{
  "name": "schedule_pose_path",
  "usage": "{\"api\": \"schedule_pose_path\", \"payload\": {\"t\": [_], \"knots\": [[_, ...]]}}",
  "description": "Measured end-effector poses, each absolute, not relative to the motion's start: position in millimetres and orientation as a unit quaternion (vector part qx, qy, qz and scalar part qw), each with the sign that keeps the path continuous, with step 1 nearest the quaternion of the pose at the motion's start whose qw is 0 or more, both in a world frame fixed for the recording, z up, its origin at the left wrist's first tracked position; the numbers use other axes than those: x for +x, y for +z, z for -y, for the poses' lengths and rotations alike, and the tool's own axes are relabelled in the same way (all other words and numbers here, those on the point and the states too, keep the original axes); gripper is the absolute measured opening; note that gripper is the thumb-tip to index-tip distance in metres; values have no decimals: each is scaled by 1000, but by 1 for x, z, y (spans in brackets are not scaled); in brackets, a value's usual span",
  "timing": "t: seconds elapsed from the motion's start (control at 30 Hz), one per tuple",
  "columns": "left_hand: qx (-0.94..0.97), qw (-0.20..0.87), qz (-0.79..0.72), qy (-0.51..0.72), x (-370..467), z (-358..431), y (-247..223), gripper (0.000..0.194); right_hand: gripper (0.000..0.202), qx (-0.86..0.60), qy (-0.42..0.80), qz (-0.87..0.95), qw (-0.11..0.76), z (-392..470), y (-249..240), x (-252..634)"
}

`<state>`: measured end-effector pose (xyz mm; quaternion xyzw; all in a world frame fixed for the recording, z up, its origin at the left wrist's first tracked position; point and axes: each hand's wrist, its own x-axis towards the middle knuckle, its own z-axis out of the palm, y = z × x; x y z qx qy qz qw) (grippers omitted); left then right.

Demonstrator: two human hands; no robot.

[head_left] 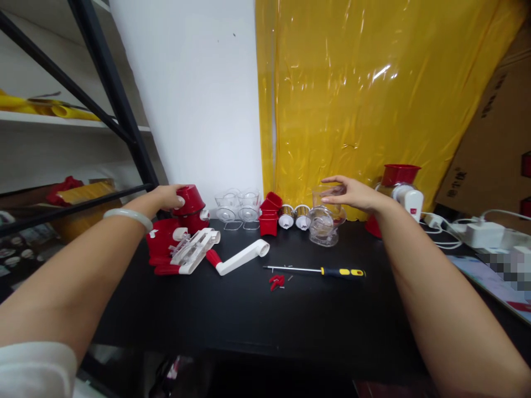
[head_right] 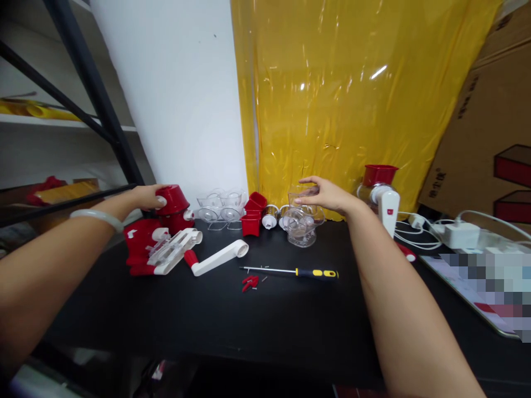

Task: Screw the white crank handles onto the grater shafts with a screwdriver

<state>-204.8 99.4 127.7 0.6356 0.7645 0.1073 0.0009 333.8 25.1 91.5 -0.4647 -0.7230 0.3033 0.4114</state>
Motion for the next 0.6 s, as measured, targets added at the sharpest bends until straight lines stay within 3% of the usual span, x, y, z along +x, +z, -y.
{"api": "schedule_pose_path", "payload": {"t": [0.6], "knots": [[631, -75, -771, 31, -201, -105, 123, 91, 78, -464, 298, 735, 394, -30, 88, 335]]}}
